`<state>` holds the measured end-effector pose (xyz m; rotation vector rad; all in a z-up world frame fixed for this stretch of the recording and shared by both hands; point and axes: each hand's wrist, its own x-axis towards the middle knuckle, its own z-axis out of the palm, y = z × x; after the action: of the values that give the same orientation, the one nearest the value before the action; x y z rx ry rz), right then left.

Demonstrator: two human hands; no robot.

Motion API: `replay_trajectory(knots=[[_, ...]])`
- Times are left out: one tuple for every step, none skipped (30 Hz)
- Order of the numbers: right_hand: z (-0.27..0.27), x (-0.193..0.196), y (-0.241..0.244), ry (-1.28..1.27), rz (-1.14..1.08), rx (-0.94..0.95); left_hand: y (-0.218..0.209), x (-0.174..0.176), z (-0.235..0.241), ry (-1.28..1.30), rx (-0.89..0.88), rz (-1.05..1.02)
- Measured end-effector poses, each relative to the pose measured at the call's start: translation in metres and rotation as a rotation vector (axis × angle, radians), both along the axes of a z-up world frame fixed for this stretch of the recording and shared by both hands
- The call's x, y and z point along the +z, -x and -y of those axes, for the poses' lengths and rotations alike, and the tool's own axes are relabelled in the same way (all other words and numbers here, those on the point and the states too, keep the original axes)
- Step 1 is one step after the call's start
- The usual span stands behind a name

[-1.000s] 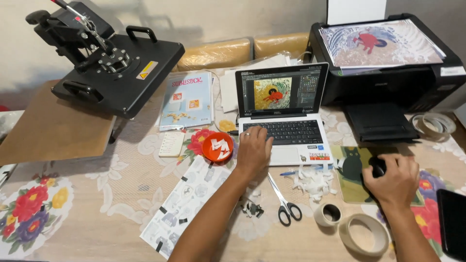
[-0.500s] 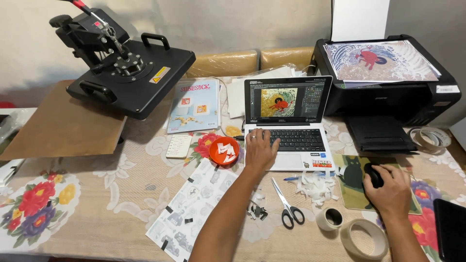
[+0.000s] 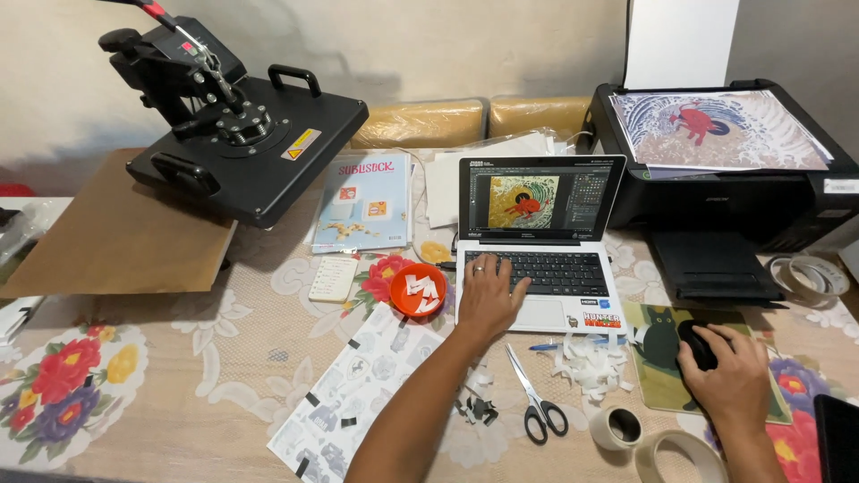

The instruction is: Operating a heat press machine and preparing sticker designs using a laptop.

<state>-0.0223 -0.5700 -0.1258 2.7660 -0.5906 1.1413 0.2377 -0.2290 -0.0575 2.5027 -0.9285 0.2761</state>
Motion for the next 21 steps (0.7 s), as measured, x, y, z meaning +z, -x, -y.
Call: replay_trajectory(knots=[[0.0, 0.001, -0.001, 0.002, 0.003, -0.003, 0.0, 0.002, -0.001, 0.002, -0.003, 0.003], [0.0, 0.001, -0.003, -0.009, 0.01, 0.02, 0.001, 0.003, -0.001, -0.01, 0.005, -0.022], [0.0, 0.002, -0.001, -0.018, 0.01, 0.043, 0.003, 0.003, -0.002, -0.02, 0.013, -0.054], [-0.001, 0.003, 0.001, -0.015, 0.008, 0.04, 0.004, 0.002, -0.001, -0.017, 0.01, -0.057], [-0.002, 0.005, 0.001, -0.045, -0.011, 0.032, 0.004, 0.001, -0.001, -0.011, 0.02, -0.053], [-0.003, 0.006, 0.001, -0.075, -0.029, 0.025, 0.003, 0.0, -0.001, -0.005, 0.03, -0.05], [-0.002, 0.005, 0.001, -0.068, -0.03, 0.027, 0.003, 0.0, -0.001, 0.002, 0.033, -0.051], [0.0, 0.004, 0.002, -0.05, -0.024, 0.027, 0.004, -0.001, -0.001, -0.008, 0.037, -0.048], [0.0, 0.002, 0.0, -0.033, -0.015, 0.029, 0.002, 0.0, -0.001, -0.019, 0.042, -0.043], [0.001, 0.005, -0.002, -0.029, -0.013, 0.032, 0.001, 0.0, -0.001, -0.015, 0.045, -0.041], [0.0, 0.005, -0.001, -0.026, -0.007, 0.043, 0.001, -0.001, -0.001, -0.012, 0.049, -0.036], [0.0, 0.005, -0.001, -0.024, 0.0, 0.054, 0.0, -0.002, -0.001, -0.009, 0.053, -0.031], [0.0, 0.005, -0.001, -0.026, 0.001, 0.055, 0.001, -0.002, -0.001, -0.011, 0.054, -0.029], [0.0, 0.004, -0.001, -0.052, -0.019, 0.036, 0.001, -0.003, -0.001, -0.01, 0.056, -0.033], [0.001, 0.004, -0.001, -0.078, -0.038, 0.014, 0.001, -0.003, 0.0, -0.01, 0.055, -0.036], [0.001, 0.003, -0.002, -0.081, -0.035, 0.012, 0.0, -0.002, 0.0, -0.013, 0.054, -0.033], [0.001, 0.003, -0.001, -0.071, -0.034, 0.012, 0.0, -0.003, 0.0, -0.018, 0.055, -0.029], [0.002, 0.002, -0.001, -0.061, -0.033, 0.013, 0.0, -0.003, 0.0, -0.024, 0.056, -0.024], [0.003, 0.001, -0.002, -0.062, -0.032, 0.011, 0.0, -0.003, 0.0, -0.026, 0.054, -0.023], [0.005, -0.001, -0.002, -0.05, -0.018, 0.013, -0.001, -0.004, 0.001, -0.029, 0.053, -0.013], [0.005, -0.004, -0.002, -0.039, -0.007, 0.015, -0.001, -0.005, 0.0, -0.034, 0.052, -0.006]])
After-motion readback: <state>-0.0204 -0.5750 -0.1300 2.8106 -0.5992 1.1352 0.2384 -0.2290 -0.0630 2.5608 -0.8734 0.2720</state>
